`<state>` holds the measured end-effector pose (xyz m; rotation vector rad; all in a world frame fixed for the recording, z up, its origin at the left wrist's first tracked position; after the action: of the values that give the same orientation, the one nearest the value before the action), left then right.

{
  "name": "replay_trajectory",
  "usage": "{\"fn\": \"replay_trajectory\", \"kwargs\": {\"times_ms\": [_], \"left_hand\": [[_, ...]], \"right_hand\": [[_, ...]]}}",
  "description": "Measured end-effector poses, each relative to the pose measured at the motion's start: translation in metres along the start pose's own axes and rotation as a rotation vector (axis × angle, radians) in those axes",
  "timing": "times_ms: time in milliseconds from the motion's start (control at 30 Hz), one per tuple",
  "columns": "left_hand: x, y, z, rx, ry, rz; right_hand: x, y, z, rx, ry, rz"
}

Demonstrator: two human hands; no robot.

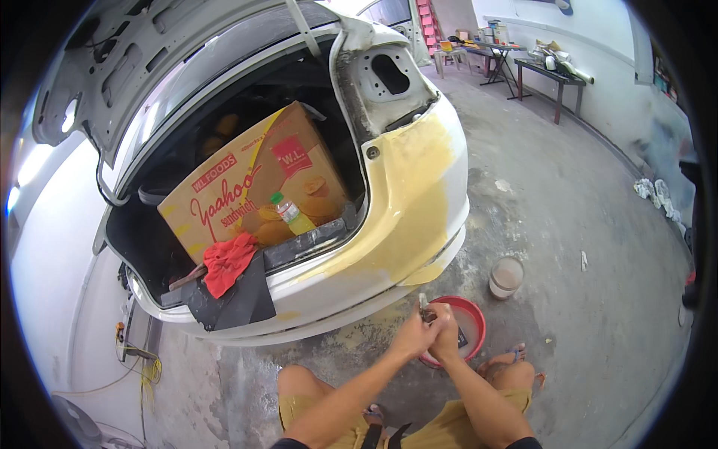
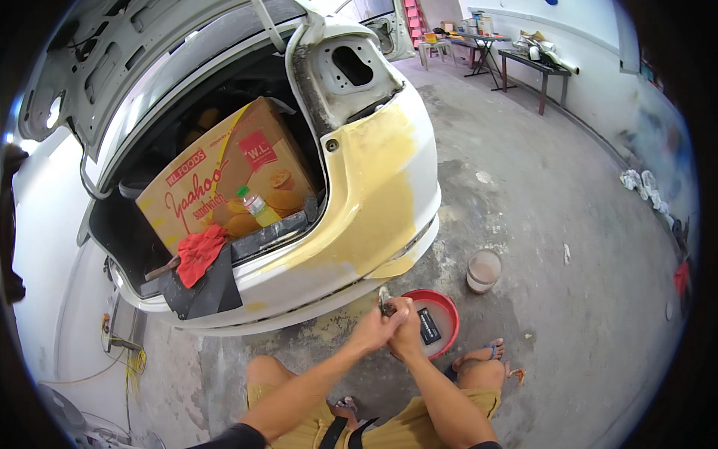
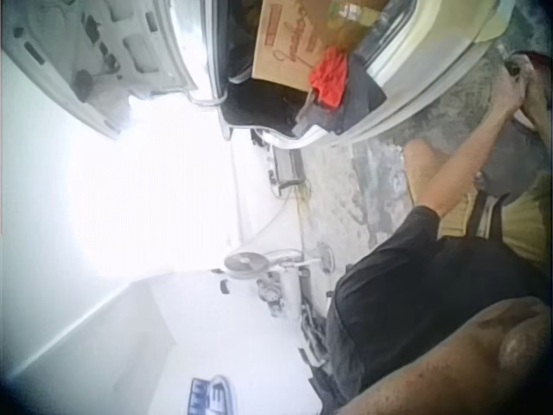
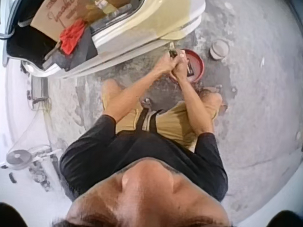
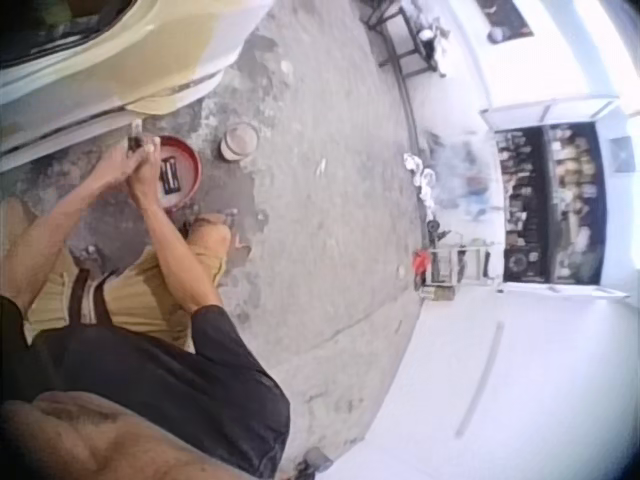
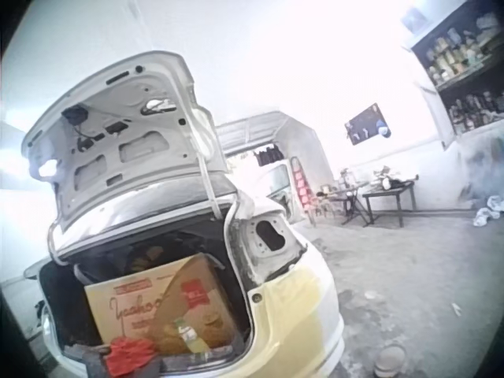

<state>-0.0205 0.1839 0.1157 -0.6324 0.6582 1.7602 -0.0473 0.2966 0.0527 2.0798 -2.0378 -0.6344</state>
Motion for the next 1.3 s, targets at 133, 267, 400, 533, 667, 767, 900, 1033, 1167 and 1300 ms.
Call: {"fn": "replay_trajectory", "kwargs": {"times_ms": [133,267,400,533,667,767,900,1033,1167,1300], "left_hand": [[0.012,0.029,-0.004,-0.078,-0.201,0.197],[-0.096,0.095,0.012,0.216,0.088,0.364],[-0.148,0.153,0.03,0.275,0.312,0.333],[-0.141,0.17,0.029,0.352,0.369,0.288],[-0.144,0.168,0.018,0.457,0.451,0.256],[-0.157,0.165,0.015,0.52,0.487,0.212],[-0.171,0.15,0.01,0.594,0.584,0.211],[-0.172,0.123,-0.009,0.595,0.686,0.166],[-0.161,0.108,-0.022,0.614,0.628,0.274],[-0.152,0.108,-0.021,0.571,0.547,0.348]], "right_hand": [[-0.009,0.002,-0.006,-0.034,0.035,-0.219],[-0.029,0.018,0.016,-0.044,-0.108,-0.363],[-0.039,0.025,0.051,0.155,-0.273,-0.311],[-0.037,0.027,0.07,0.23,-0.391,-0.298],[-0.036,0.033,0.075,0.15,-0.301,-0.261],[-0.038,0.039,0.075,0.15,-0.293,-0.253],[-0.041,0.045,0.074,0.19,-0.311,-0.244],[-0.044,0.045,0.072,0.2,-0.299,-0.253],[-0.046,0.041,0.068,0.199,-0.295,-0.294],[-0.049,0.037,0.066,0.179,-0.322,-0.366]]}}
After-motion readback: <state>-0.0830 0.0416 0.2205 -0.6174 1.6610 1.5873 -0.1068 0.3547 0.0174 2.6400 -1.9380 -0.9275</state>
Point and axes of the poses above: each hand's wrist, its own y-axis towards the middle knuckle, its own x-axis out of the palm, z = x × y, the point moved 1 cm from there along y, towards the middle knuckle
